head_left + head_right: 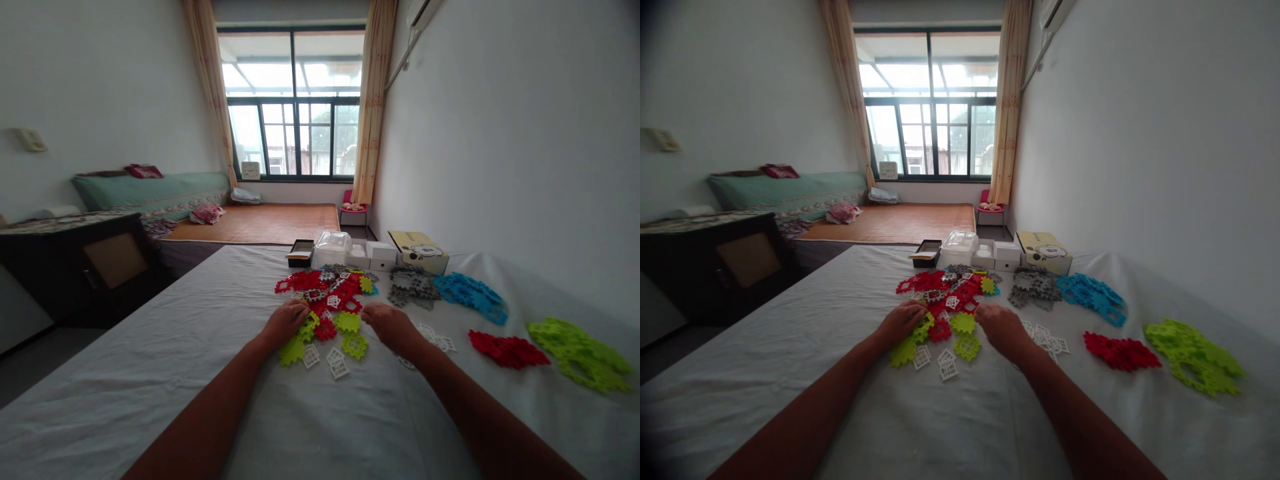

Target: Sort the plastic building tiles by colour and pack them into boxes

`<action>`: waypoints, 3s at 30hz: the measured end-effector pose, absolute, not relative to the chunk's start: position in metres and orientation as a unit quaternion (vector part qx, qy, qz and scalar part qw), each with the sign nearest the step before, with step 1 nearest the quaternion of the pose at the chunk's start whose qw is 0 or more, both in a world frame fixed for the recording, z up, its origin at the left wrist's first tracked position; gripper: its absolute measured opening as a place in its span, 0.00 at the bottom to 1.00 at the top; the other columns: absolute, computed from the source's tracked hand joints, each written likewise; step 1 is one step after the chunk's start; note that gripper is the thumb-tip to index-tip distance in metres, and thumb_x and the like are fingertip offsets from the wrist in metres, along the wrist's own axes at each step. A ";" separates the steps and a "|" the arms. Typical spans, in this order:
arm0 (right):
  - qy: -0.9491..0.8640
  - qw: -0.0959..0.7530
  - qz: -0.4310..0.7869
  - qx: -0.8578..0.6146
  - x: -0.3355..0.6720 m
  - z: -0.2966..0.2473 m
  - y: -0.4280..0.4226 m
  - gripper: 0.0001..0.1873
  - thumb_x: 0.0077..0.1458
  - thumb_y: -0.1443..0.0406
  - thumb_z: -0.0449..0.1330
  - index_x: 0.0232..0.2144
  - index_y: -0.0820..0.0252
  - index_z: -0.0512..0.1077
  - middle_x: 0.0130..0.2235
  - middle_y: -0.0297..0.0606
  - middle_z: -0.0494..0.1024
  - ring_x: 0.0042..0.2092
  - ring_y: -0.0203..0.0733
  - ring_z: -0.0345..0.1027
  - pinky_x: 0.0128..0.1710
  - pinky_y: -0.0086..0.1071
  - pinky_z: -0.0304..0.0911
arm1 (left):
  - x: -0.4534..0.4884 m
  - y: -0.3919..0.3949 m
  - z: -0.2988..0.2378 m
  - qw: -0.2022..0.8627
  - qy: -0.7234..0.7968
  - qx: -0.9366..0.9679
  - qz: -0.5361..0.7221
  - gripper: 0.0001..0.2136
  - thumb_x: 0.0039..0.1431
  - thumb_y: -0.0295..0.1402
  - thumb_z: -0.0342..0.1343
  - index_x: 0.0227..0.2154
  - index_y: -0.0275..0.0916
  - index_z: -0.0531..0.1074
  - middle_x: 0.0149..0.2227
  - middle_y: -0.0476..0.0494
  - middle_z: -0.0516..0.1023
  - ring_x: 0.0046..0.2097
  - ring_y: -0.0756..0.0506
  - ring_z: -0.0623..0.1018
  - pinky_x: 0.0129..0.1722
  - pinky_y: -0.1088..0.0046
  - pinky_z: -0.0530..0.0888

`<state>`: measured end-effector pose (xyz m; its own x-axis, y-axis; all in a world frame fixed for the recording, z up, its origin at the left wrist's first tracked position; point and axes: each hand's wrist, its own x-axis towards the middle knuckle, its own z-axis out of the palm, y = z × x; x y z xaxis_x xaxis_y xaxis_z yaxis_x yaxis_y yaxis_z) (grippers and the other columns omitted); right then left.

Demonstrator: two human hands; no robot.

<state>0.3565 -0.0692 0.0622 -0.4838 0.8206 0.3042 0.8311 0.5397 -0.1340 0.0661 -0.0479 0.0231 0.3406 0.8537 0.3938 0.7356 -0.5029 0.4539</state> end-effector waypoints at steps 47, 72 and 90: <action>-0.944 0.143 0.031 -0.296 0.305 0.043 -0.103 0.19 0.55 0.60 0.58 0.50 0.53 0.68 0.46 0.39 0.74 0.50 0.45 0.61 0.49 0.39 0.58 | 0.068 -0.051 0.027 0.110 0.495 0.803 0.313 0.15 0.62 0.40 0.44 0.34 0.42 0.76 0.41 0.44 0.76 0.44 0.45 0.74 0.49 0.70 0.68; -0.874 0.233 0.015 -0.426 0.349 0.064 -0.080 0.08 0.50 0.72 0.53 0.31 0.59 0.71 0.32 0.36 0.76 0.36 0.38 0.67 0.38 0.30 0.56 | 0.067 -0.050 0.025 0.102 0.487 0.811 0.307 0.16 0.62 0.41 0.44 0.34 0.42 0.76 0.41 0.43 0.77 0.44 0.45 0.74 0.48 0.71 0.68; -0.959 0.165 0.009 -0.229 0.287 0.040 -0.119 0.15 0.60 0.63 0.52 0.50 0.52 0.66 0.53 0.35 0.71 0.51 0.42 0.62 0.50 0.37 0.58 | 0.068 -0.050 0.025 0.090 0.496 0.812 0.293 0.16 0.63 0.39 0.43 0.34 0.40 0.76 0.42 0.43 0.76 0.45 0.45 0.74 0.49 0.72 0.67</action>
<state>0.2867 -0.1189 0.0396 -0.8409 0.4424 0.3117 0.4367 0.8949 -0.0921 0.0677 -0.0495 0.0249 0.3351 0.8589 0.3873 0.7533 -0.4911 0.4373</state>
